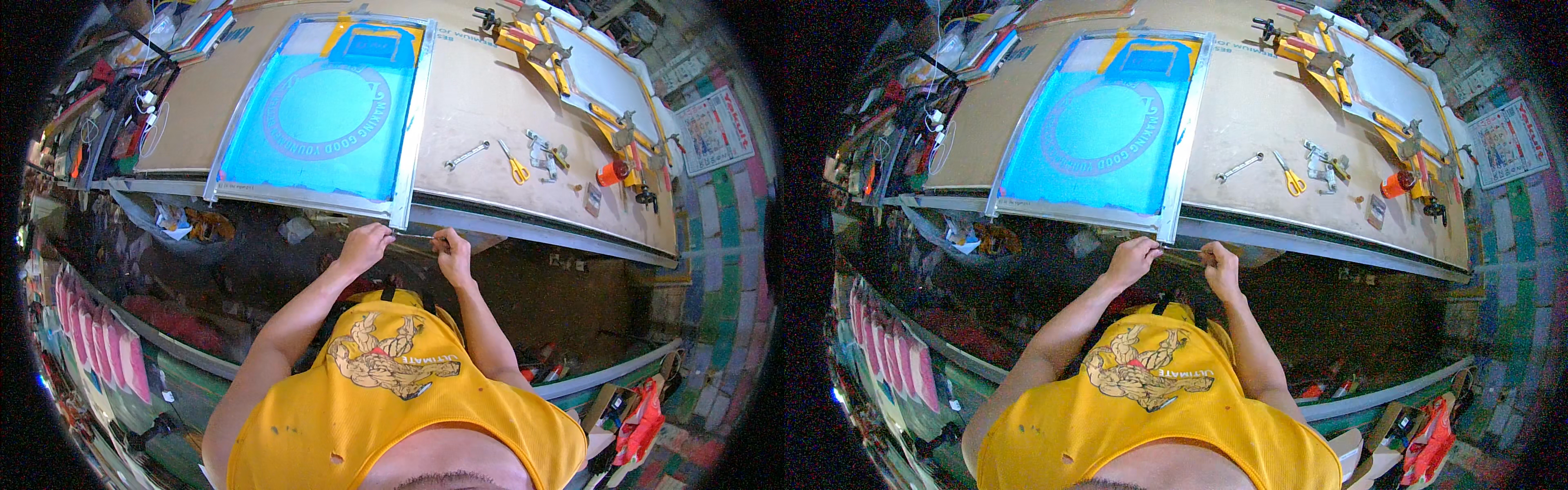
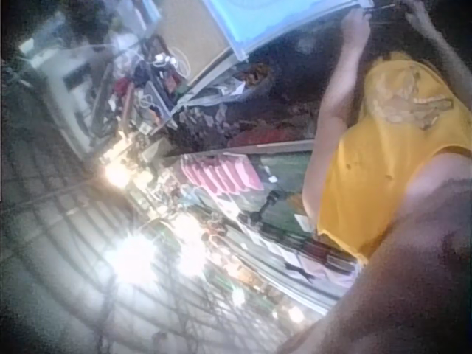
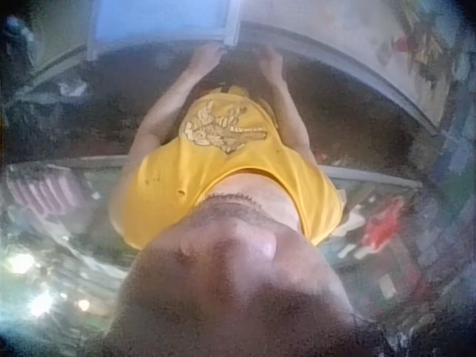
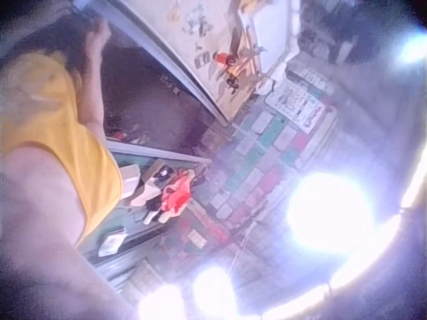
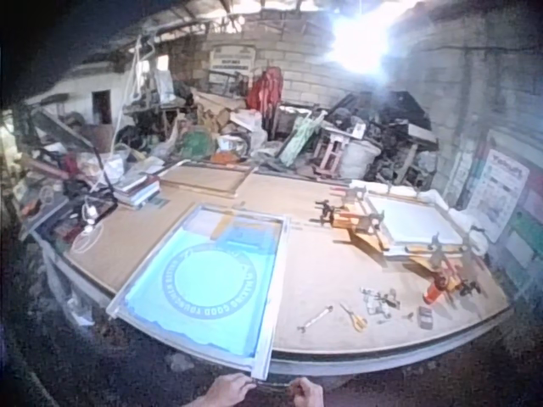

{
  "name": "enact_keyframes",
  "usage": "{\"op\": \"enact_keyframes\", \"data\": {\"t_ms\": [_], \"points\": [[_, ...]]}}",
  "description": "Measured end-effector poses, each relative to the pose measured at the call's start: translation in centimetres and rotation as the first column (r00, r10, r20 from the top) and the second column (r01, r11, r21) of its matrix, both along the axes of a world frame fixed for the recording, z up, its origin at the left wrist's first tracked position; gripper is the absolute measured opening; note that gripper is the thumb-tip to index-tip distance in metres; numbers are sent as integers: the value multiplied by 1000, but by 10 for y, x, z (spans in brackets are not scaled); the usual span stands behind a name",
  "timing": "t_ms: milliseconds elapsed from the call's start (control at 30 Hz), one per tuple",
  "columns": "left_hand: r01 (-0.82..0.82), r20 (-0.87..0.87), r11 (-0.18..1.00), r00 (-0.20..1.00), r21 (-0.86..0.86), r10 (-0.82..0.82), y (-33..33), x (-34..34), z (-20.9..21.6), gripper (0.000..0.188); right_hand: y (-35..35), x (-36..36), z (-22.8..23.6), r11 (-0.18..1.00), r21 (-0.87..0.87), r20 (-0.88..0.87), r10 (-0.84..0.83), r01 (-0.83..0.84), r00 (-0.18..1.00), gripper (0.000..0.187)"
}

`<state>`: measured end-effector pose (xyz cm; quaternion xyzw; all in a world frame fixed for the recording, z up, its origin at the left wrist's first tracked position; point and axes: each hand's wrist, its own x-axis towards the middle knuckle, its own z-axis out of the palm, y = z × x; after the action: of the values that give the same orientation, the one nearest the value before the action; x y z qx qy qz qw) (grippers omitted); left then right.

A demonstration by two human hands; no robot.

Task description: The person assembles a lightbox frame by tightening corner brackets with a wrench, then uses scissors to trim excess yellow and blue tape from the edges of the lightbox surface.

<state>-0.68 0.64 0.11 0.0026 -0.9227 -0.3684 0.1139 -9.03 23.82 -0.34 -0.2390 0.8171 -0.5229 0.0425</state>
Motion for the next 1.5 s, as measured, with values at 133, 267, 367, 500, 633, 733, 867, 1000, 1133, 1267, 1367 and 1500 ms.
{"op": "enact_keyframes", "data": {"t_ms": [133,267,367,500,633,733,867,1000,1133,1267,1367,1500], "points": [[-7,-36,999,999,-32,6,3,2,2,14,7,4,14,992,77,-154,107,-96,982,30],[3,-104,996,994,-90,-12,2,3,-1,10,8,6,25,981,110,-337,188,-160,922,36],[19,-133,992,990,-126,-36,1,2,1,9,7,3,31,972,143,-316,223,-186,922,37],[30,-127,982,990,-189,-55,-3,3,-4,9,1,-1,36,978,63,-122,203,-197,971,36],[61,-115,982,990,-179,-82,-4,2,-3,10,-4,-5,28,991,11,-86,133,-132,987,17],[72,-101,979,991,-192,-93,-2,-1,-3,11,-11,-2,18,1000,-19,132,25,-23,991,9],[77,-89,975,991,-207,-98,0,-2,2,13,-21,-1,-3,984,-164,304,-19,72,952,9],[57,-87,986,994,-159,-71,-1,-2,-1,12,-36,13,6,914,-385,390,36,127,920,6],[34,-104,996,994,-86,-43,1,-3,-5,9,-46,21,6,865,-477,390,49,157,919,6],[-4,-137,993,990,-119,-12,5,0,-13,6,-52,26,11,910,-381,339,-28,164,941,9],[15,-137,998,990,-64,-24,1,-1,-14,3,-64,25,30,1000,-21,93,-14,16,996,17],[95,-104,958,992,271,-69,-3,4,-20,16,-111,28,54,906,398,-380,304,-142,874,37]]}}
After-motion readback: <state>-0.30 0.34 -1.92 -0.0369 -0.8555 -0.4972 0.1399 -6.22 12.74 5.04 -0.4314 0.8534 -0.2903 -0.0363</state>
